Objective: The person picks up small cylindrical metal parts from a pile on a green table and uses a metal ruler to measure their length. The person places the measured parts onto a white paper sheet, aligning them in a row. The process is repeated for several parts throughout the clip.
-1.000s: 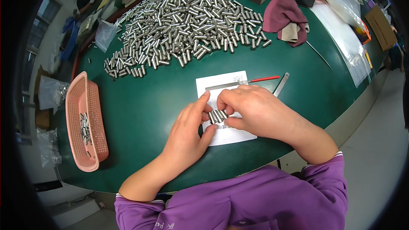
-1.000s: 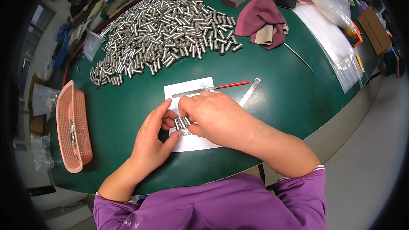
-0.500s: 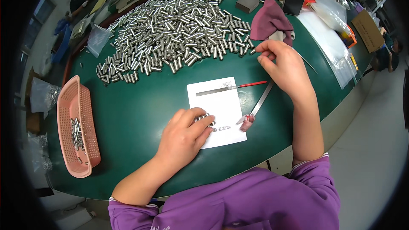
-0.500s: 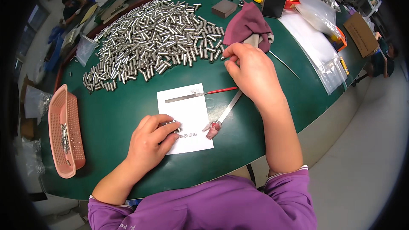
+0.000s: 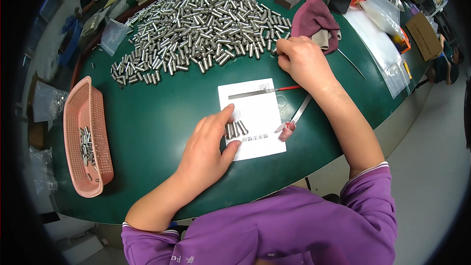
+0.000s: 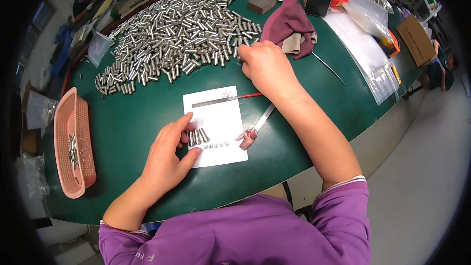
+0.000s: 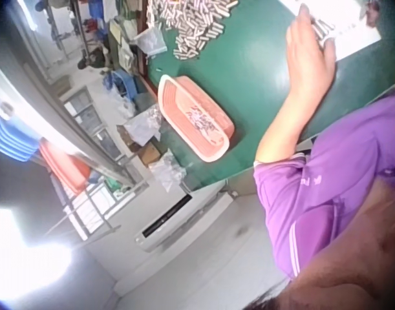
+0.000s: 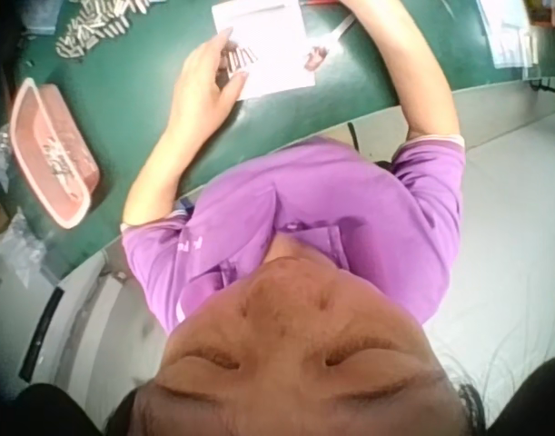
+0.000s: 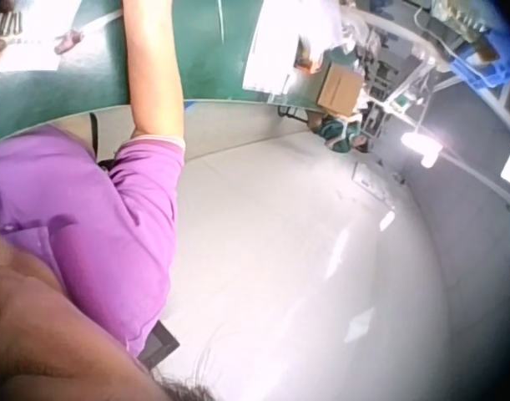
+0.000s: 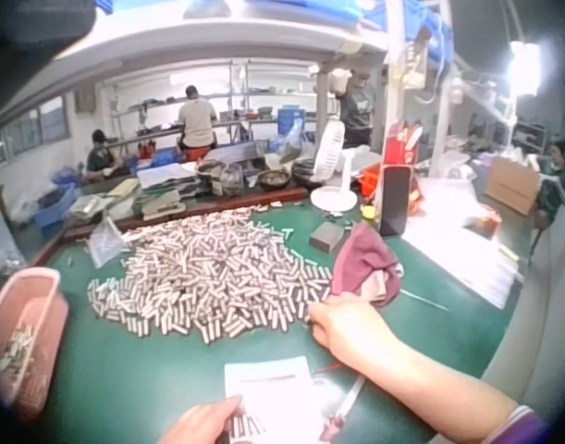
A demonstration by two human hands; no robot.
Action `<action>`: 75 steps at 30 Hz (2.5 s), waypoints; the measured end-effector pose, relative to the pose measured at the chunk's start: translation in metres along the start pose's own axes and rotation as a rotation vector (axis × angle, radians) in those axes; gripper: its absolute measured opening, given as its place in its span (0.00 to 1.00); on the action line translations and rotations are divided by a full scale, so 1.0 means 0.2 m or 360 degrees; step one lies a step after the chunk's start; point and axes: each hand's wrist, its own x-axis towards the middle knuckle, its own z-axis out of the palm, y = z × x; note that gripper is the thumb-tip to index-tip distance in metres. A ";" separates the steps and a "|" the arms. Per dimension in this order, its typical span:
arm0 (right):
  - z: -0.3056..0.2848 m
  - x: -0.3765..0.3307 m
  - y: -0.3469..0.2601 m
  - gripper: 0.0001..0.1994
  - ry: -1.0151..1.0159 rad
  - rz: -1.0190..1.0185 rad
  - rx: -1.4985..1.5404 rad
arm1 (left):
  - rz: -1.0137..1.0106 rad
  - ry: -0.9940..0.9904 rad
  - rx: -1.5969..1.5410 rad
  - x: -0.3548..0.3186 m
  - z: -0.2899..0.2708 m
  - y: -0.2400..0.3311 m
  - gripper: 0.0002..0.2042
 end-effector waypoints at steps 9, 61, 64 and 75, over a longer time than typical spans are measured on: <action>-0.18 -0.09 -0.29 0.06 -0.0323 -0.0200 0.0850 | -0.0120 -0.0085 -0.0072 0.00 -0.01 0.00 0.36; -0.08 -0.15 -0.23 0.05 -0.0273 0.0065 0.0482 | -0.0422 0.0099 -0.1268 0.04 -0.05 -0.08 0.19; -0.08 -0.15 -0.24 0.05 -0.0282 0.0135 0.0541 | -0.0460 0.0084 -0.1392 0.04 -0.04 -0.08 0.20; -0.08 -0.14 -0.26 0.05 -0.0179 0.0392 0.1011 | -0.0489 0.0172 -0.1497 0.04 -0.02 -0.10 0.21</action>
